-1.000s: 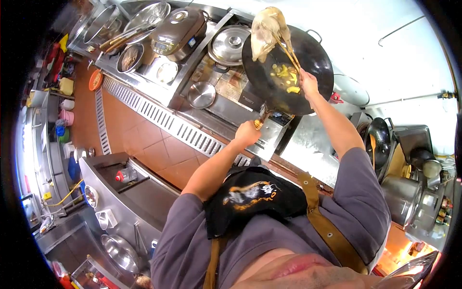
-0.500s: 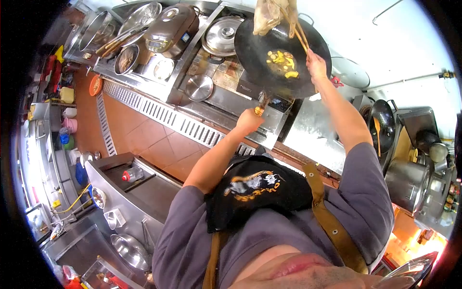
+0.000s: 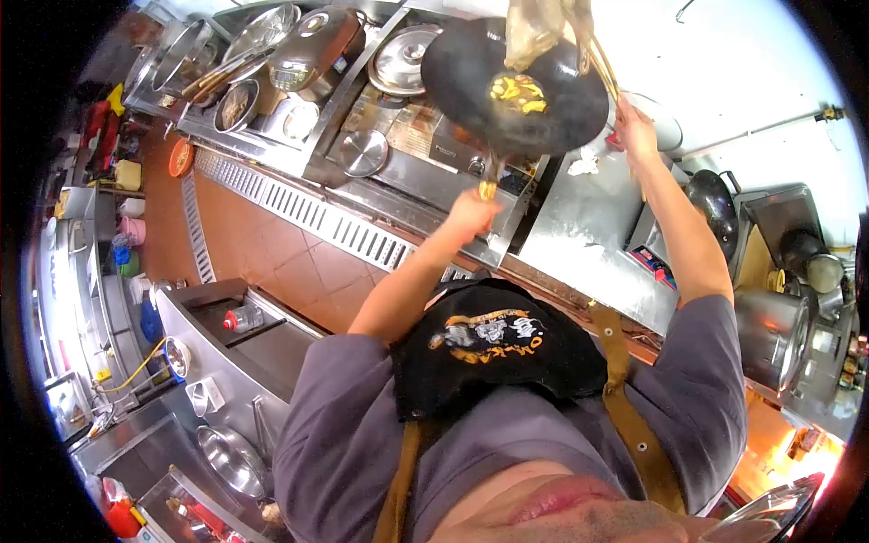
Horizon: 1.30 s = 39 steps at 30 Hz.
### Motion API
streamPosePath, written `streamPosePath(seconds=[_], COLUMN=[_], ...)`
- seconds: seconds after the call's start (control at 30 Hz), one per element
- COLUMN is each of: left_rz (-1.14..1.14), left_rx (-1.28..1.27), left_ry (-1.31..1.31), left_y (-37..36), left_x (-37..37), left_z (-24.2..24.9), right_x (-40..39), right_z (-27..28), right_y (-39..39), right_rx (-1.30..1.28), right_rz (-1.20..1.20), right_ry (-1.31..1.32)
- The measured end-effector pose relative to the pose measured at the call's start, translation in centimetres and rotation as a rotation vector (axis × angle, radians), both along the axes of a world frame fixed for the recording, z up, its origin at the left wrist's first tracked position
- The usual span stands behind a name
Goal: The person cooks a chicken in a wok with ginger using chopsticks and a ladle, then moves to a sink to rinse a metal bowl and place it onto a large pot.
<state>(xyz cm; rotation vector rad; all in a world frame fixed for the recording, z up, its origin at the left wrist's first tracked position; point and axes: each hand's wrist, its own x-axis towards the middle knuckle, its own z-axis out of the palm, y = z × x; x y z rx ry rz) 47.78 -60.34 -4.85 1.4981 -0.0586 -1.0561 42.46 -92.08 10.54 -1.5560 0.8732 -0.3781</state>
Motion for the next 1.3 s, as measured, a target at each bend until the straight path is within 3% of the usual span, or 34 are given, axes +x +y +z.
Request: streamPosePath(seconds=[0.2, 0.4, 0.47, 0.53, 0.63, 0.83, 0.9, 0.97, 1.03, 1.13, 1.2, 1.3], left_rz=[0.020, 0.102, 0.270, 0.269, 0.384, 0.631, 0.923, 1.330, 1.754, 2.239, 2.832, 2.873], left_rx=[0.060, 0.084, -0.023, -0.031, -0.094, -0.045, -0.050, -0.076, -0.128, -0.371, -0.382, -0.612], left_ry=[-0.119, -0.084, -0.020, 0.003, 0.105, 0.028, 0.119, 0.219, 0.084, -0.017, -0.011, 0.002], left_y=[0.2, 1.0, 1.3, 2.3, 4.7, 14.8, 20.2, 25.8, 32.1, 40.8, 43.6, 47.4], left_x=[0.1, -2.6, -2.9, -3.4, -5.2, -11.3, -15.8, -22.2, -29.5, -42.0, -45.6, -50.8], left_z=[-0.4, -0.7, 0.0, 0.7, 0.9, -4.7, -6.1, -7.4, -9.4, -9.0, -4.9, -4.1], right_x=[-3.2, -3.4, -3.8, -3.5, -3.2, -2.5, -1.5, -2.8, -2.9, -3.6, -3.6, -3.5], right_z=[-0.9, -0.9, -1.2, -1.5, -1.7, -4.5, -6.5, -3.1, -3.2, -2.9, -3.5, -3.5], right_y=[-0.7, -0.6, -0.6, -0.8, 0.0, 0.8, -0.7, 3.7, 4.0, 5.3, 4.4, 4.3], right_rx=[0.000, -0.020, -0.025, 0.004, -0.038, -0.128, 0.109, 0.094, 0.010, -0.068, -0.048, -0.018], right_rz=[0.028, 0.050, 0.064, 0.134, 0.117, 0.160, 0.221, 0.205, 0.157, 0.118, 0.158, 0.124], right_ry=[-0.017, -0.031, -0.015, -0.043, 0.021, 0.050, -0.011, 0.159, 0.131, -0.025, -0.041, -0.049])
